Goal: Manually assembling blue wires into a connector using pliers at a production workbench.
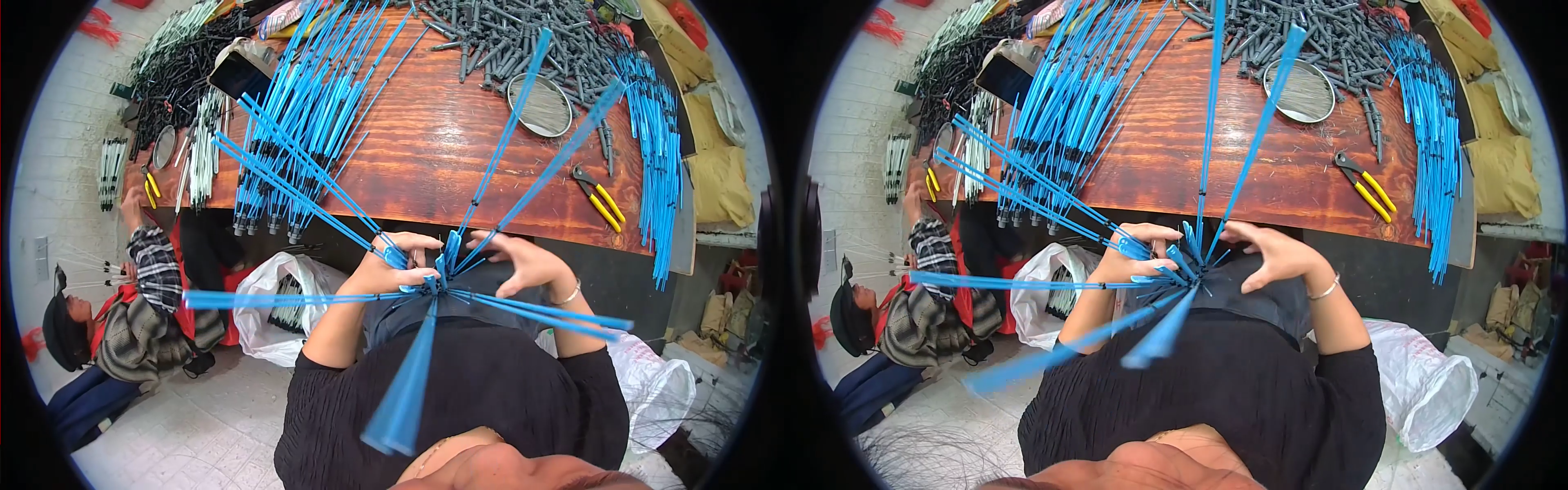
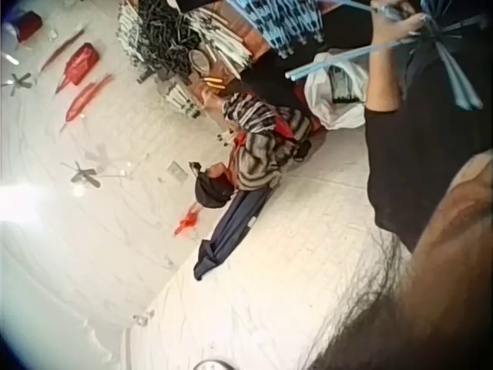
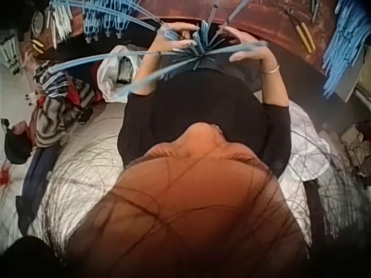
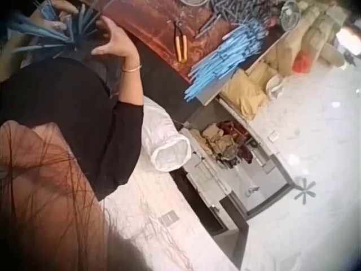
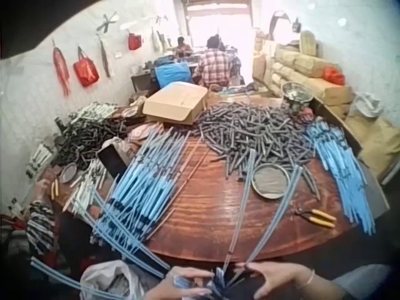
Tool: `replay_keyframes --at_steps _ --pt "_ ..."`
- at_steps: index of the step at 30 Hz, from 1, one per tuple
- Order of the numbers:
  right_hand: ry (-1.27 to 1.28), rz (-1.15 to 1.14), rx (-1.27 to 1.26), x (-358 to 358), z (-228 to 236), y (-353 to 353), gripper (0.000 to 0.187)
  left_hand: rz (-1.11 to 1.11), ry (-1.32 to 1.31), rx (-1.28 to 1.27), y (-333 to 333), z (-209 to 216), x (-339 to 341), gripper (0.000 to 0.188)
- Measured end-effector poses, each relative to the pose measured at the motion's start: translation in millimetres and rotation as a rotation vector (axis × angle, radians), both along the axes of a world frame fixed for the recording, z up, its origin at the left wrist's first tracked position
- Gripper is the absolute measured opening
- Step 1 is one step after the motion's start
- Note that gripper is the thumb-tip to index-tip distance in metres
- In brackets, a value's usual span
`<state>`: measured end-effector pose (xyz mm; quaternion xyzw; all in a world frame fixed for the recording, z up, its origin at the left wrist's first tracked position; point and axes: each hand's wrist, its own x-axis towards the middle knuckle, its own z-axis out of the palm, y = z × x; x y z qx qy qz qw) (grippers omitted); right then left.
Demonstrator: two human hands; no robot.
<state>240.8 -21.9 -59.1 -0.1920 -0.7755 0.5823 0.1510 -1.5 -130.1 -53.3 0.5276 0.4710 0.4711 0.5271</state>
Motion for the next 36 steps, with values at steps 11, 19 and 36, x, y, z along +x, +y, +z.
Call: replay_keyframes --at_steps 11,19,36 --pt "0.214 -0.224 -0.624 -30 -26 -49 0.048 0.238 -0.056 -0.142 1 -4 27 0.031" --pt "0.344 -0.290 -0.677 -26 -25 -47 0.021 0.228 0.070 -0.100 11 0 39 0.028" --pt "0.700 -0.486 -0.729 65 9 80 0.030 0.436 0.257 0.022 234 53 29 0.024"
